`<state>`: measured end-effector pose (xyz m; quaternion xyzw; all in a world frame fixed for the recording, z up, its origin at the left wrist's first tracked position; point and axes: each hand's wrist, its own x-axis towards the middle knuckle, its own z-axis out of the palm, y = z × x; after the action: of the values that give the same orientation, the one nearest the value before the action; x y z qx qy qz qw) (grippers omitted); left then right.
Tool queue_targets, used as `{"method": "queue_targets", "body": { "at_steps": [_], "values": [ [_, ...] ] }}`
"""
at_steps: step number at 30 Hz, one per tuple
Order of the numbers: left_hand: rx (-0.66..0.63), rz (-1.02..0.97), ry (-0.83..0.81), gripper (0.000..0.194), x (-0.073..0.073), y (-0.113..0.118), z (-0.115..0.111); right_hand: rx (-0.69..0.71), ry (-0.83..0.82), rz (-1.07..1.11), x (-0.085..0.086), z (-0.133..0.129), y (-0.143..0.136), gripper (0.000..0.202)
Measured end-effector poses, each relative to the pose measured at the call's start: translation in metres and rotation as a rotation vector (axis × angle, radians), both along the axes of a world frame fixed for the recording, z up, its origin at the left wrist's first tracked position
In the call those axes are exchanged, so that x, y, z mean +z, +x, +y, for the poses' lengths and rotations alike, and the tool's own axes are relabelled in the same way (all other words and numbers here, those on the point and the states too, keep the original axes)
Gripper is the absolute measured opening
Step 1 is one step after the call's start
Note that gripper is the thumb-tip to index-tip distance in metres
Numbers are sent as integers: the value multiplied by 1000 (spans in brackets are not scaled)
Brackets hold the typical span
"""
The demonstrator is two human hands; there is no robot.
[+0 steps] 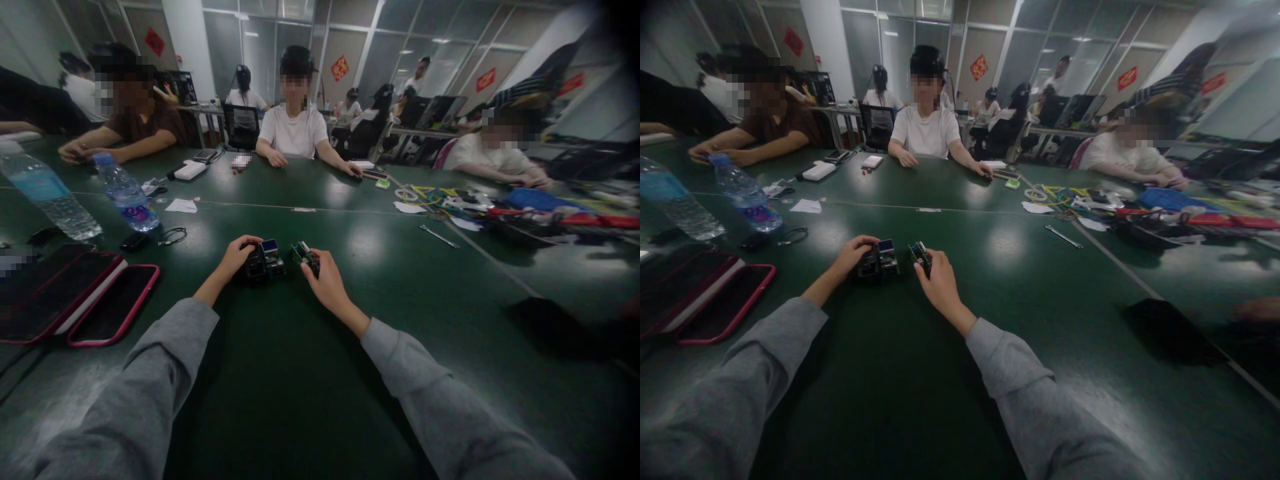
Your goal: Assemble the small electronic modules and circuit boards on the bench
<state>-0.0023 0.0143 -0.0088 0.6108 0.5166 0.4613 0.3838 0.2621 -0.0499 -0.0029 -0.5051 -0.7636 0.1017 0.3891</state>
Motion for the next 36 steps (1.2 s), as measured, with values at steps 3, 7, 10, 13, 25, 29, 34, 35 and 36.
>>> {"method": "queue_targets", "body": {
  "at_steps": [3,7,10,13,25,29,34,35,36],
  "values": [
    [-1,-3,5,30,-1,0,1,13,25,-31,-1,-1,0,44],
    [-3,-12,-5,30,0,0,0,28,-8,36,-2,0,0,38],
    [-3,-13,-12,30,1,0,0,50,-49,100,-1,0,-1,36],
    [-8,-7,1,30,0,0,0,50,-84,128,0,0,-1,35],
    [-6,1,10,30,1,0,-1,30,-81,103,0,0,0,42],
    [6,9,14,30,-1,0,1,72,-38,-10,5,-6,-3,46],
    [9,16,11,31,-3,0,2,123,21,-149,5,-8,-5,45],
    [7,13,11,31,-3,0,2,129,24,-165,5,-7,-6,44],
    [7,13,11,31,-3,0,2,133,24,-176,4,-7,-6,44]
  ]
}}
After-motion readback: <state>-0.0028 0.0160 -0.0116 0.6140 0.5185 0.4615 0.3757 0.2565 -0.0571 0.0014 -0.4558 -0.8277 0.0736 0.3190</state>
